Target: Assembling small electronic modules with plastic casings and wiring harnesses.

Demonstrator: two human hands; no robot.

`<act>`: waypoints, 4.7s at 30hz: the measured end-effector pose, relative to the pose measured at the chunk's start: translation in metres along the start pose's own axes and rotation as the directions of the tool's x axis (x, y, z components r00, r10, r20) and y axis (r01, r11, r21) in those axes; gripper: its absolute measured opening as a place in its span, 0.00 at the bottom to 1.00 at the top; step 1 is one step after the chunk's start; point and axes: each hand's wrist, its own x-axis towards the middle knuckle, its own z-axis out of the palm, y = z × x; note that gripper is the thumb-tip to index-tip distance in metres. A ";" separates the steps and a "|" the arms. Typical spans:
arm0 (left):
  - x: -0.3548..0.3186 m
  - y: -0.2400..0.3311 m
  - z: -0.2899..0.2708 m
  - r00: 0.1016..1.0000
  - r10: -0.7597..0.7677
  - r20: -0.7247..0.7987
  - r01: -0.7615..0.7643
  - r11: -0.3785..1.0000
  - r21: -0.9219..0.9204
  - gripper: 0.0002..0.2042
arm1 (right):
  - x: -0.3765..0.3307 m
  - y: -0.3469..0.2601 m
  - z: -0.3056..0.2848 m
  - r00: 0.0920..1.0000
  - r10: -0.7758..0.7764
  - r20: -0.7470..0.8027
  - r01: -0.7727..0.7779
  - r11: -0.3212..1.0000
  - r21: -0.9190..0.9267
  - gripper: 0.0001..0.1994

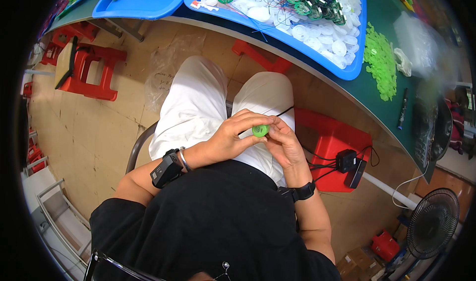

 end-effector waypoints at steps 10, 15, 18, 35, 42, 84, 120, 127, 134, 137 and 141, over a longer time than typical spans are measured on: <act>0.000 0.001 0.001 0.998 -0.031 -0.059 0.031 1.000 0.001 0.19 | 0.000 0.004 -0.001 0.993 -0.107 0.039 0.111 0.986 -0.121 0.16; -0.004 -0.005 0.001 0.998 -0.052 -0.033 0.054 0.996 0.071 0.19 | 0.000 -0.005 0.006 1.000 -0.007 0.001 0.007 0.989 -0.151 0.18; -0.006 -0.007 0.004 0.999 -0.029 -0.025 0.031 0.994 0.100 0.20 | 0.000 -0.007 0.006 0.998 0.032 -0.048 -0.042 0.976 -0.216 0.18; -0.010 -0.014 0.006 0.999 -0.018 0.043 0.013 0.995 0.103 0.23 | -0.002 -0.016 0.011 0.977 0.208 -0.048 -0.212 0.972 -0.101 0.19; -0.009 -0.012 0.002 0.991 -0.064 0.113 0.055 0.995 0.079 0.22 | -0.004 -0.020 0.001 0.960 0.240 -0.148 -0.264 0.948 -0.177 0.19; -0.005 -0.008 -0.012 0.782 -0.599 0.169 0.565 0.570 -0.596 0.18 | -0.038 -0.068 0.047 0.911 -0.393 -0.129 0.144 0.593 -0.793 0.13; -0.006 -0.005 -0.009 0.827 -0.500 0.257 0.556 0.659 -0.507 0.19 | -0.040 -0.211 -0.001 0.159 -0.957 0.241 -0.151 -0.265 -0.952 0.08; -0.007 -0.008 -0.006 0.830 -0.495 0.258 0.558 0.717 -0.418 0.21 | -0.050 -0.184 0.043 0.129 -0.988 0.090 0.402 -0.031 -0.915 0.10; -0.009 -0.012 -0.002 0.869 -0.436 0.232 0.488 0.830 -0.269 0.22 | -0.042 -0.069 0.079 0.894 -0.449 0.003 0.225 0.443 -0.868 0.09; -0.006 -0.002 -0.001 0.901 -0.378 0.211 0.420 0.882 -0.216 0.21 | -0.030 -0.042 0.066 0.947 -0.321 0.025 0.189 0.493 -0.849 0.08; -0.007 0.003 -0.002 0.930 -0.321 0.179 0.352 0.919 -0.180 0.21 | -0.019 -0.031 0.059 0.957 -0.286 0.057 0.189 0.459 -0.868 0.07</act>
